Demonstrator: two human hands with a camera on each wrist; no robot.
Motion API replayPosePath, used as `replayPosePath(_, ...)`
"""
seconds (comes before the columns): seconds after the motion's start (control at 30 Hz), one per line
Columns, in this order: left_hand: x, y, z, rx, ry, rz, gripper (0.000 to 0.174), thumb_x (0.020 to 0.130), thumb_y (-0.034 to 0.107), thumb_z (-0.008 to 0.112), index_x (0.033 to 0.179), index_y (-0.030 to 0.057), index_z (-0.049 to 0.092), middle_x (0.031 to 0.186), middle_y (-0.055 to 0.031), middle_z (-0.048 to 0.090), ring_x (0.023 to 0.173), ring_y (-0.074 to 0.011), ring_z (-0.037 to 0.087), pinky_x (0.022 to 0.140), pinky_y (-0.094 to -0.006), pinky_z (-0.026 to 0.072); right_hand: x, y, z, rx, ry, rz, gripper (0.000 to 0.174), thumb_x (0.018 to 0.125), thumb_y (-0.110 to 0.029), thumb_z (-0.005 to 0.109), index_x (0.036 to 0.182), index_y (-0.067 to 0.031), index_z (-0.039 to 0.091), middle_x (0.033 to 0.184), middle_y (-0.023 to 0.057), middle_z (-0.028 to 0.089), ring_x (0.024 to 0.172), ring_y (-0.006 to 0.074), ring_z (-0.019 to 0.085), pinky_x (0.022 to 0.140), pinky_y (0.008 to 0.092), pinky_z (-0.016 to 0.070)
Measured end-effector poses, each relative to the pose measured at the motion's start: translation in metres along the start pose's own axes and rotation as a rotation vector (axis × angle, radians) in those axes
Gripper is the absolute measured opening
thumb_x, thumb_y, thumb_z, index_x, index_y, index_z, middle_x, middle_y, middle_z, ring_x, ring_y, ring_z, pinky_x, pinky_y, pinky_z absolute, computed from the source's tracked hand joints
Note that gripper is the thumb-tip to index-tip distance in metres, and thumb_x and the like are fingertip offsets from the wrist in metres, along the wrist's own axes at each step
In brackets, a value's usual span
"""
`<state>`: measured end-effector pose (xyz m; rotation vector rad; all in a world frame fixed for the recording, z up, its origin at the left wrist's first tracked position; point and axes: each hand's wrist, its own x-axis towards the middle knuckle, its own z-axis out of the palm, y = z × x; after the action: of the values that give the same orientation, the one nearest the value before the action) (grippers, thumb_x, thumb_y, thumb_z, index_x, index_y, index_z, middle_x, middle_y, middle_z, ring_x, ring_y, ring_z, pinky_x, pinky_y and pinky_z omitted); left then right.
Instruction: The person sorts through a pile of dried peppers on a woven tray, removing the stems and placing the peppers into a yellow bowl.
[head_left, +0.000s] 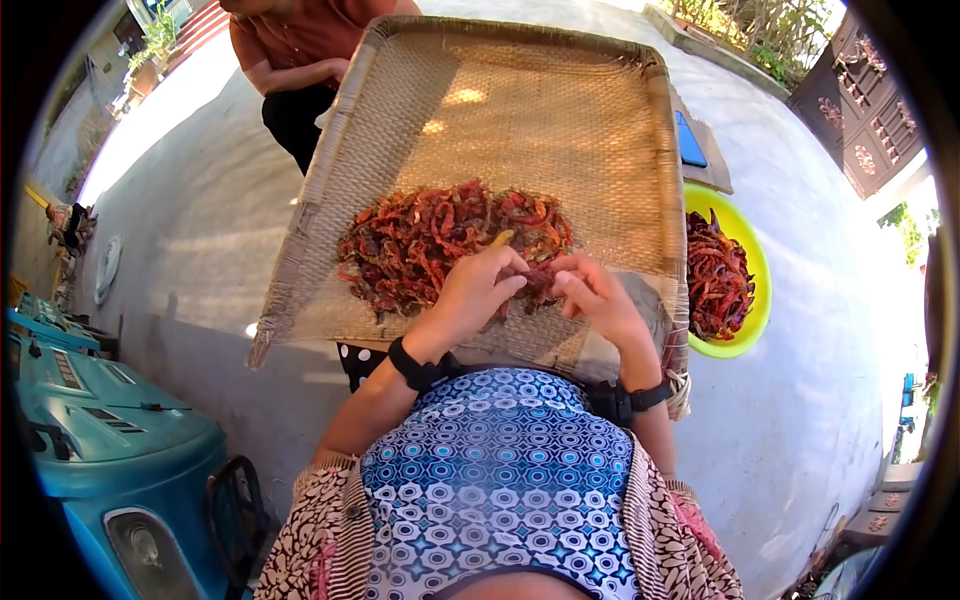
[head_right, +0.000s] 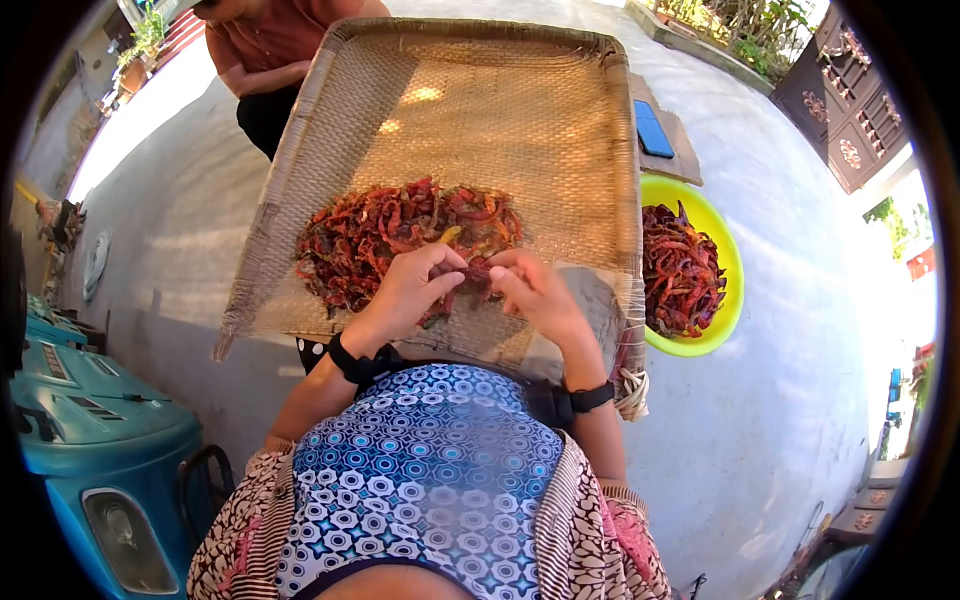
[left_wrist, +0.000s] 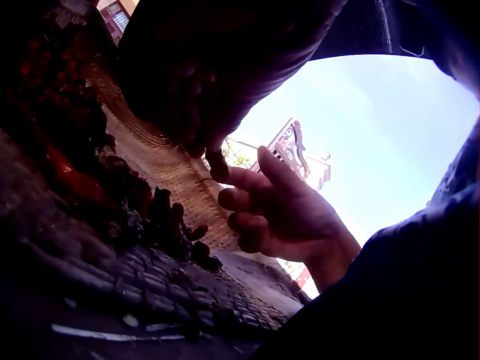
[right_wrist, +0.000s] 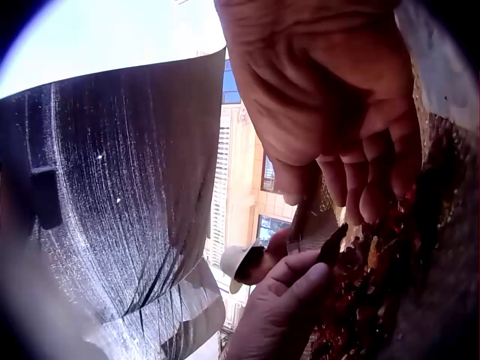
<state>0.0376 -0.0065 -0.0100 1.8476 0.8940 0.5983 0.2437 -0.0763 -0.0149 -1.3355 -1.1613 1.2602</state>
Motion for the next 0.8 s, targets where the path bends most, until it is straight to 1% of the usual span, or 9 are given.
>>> replayPosePath(0.07, 0.000, -0.002, 0.001, -0.092, -0.045, -0.065, 0.012, 0.091, 0.006, 0.063, 0.101, -0.0005, 0.061, 0.084, -0.0043, 0.064, 0.069, -0.0095, 0.059, 0.059, -0.0256, 0.0469, 0.006, 0.014, 0.017, -0.076, -0.080, -0.084, 0.024, 0.099, -0.023, 0.054, 0.109, -0.0027, 0.060, 0.080, 0.0018, 0.061, 0.063, 0.0078, 0.055, 0.057, 0.0235, 0.0458)
replayPosePath(0.17, -0.002, 0.000, 0.001, -0.135, -0.002, -0.035, 0.014, 0.089, 0.007, 0.065, 0.101, 0.0004, 0.062, 0.088, -0.0040, 0.062, 0.069, -0.0093, 0.059, 0.060, -0.0261, 0.0473, 0.009, 0.012, 0.005, -0.112, -0.060, 0.030, 0.022, 0.098, -0.021, 0.056, 0.108, -0.0017, 0.060, 0.077, 0.0012, 0.060, 0.061, 0.0078, 0.055, 0.056, 0.0233, 0.0450)
replayPosePath(0.27, -0.001, -0.010, 0.004, 0.163, 0.044, 0.115, 0.017, 0.087, 0.008, 0.067, 0.102, 0.0021, 0.062, 0.090, -0.0052, 0.060, 0.076, -0.0147, 0.060, 0.066, -0.0298, 0.0491, 0.003, 0.009, -0.020, -0.085, 0.088, 0.018, 0.020, 0.098, -0.020, 0.055, 0.104, -0.0020, 0.061, 0.074, 0.0006, 0.059, 0.059, 0.0080, 0.054, 0.055, 0.0233, 0.0451)
replayPosePath(0.37, 0.002, -0.017, 0.010, 0.386, 0.011, 0.348, 0.021, 0.084, 0.010, 0.068, 0.103, 0.0048, 0.063, 0.094, -0.0073, 0.057, 0.089, -0.0220, 0.058, 0.076, -0.0339, 0.0493, -0.002, 0.009, -0.051, 0.089, 0.384, -0.058, 0.019, 0.098, -0.021, 0.056, 0.102, -0.0038, 0.062, 0.075, -0.0006, 0.059, 0.058, 0.0075, 0.051, 0.054, 0.0230, 0.0436)
replayPosePath(0.4, 0.004, -0.018, 0.014, 0.433, 0.020, 0.415, 0.022, 0.081, 0.009, 0.067, 0.102, 0.0058, 0.064, 0.094, -0.0082, 0.057, 0.095, -0.0272, 0.054, 0.080, -0.0376, 0.0480, -0.004, 0.007, -0.060, 0.320, 0.455, -0.124, 0.020, 0.099, -0.023, 0.055, 0.104, -0.0055, 0.062, 0.077, -0.0013, 0.059, 0.060, 0.0076, 0.051, 0.056, 0.0239, 0.0438)
replayPosePath(0.5, 0.014, -0.025, 0.021, 0.644, 0.129, 0.499, 0.021, 0.079, 0.006, 0.065, 0.100, 0.0058, 0.065, 0.094, -0.0077, 0.055, 0.090, -0.0272, 0.053, 0.077, -0.0386, 0.0477, -0.006, 0.014, -0.084, 0.934, 0.575, -0.284, 0.032, 0.099, -0.037, 0.052, 0.115, -0.0098, 0.057, 0.090, -0.0031, 0.061, 0.072, 0.0093, 0.053, 0.063, 0.0276, 0.0445)
replayPosePath(0.57, 0.019, -0.030, 0.021, 0.690, 0.142, 0.505, 0.016, 0.078, 0.006, 0.065, 0.094, 0.0062, 0.064, 0.088, -0.0070, 0.055, 0.085, -0.0278, 0.051, 0.076, -0.0396, 0.0466, -0.007, 0.015, -0.078, 0.922, 0.556, -0.193, 0.032, 0.099, -0.036, 0.052, 0.116, -0.0100, 0.057, 0.091, -0.0020, 0.062, 0.071, 0.0096, 0.054, 0.062, 0.0266, 0.0439)
replayPosePath(0.67, 0.023, -0.032, 0.019, 0.721, 0.134, 0.459, 0.009, 0.081, 0.010, 0.064, 0.090, 0.0071, 0.062, 0.086, -0.0066, 0.056, 0.084, -0.0278, 0.051, 0.076, -0.0394, 0.0460, -0.006, 0.019, -0.051, 0.439, 0.409, -0.007, 0.027, 0.098, -0.028, 0.055, 0.117, -0.0085, 0.058, 0.092, 0.0018, 0.064, 0.067, 0.0103, 0.056, 0.064, 0.0274, 0.0470)
replayPosePath(0.8, 0.013, -0.023, 0.013, 0.586, 0.168, 0.417, 0.007, 0.086, 0.014, 0.060, 0.088, 0.0065, 0.061, 0.086, -0.0076, 0.057, 0.087, -0.0280, 0.053, 0.077, -0.0397, 0.0454, 0.001, 0.016, -0.013, -0.073, 0.107, 0.009, 0.026, 0.096, -0.022, 0.060, 0.115, -0.0045, 0.058, 0.083, 0.0011, 0.061, 0.065, 0.0086, 0.055, 0.060, 0.0242, 0.0458)
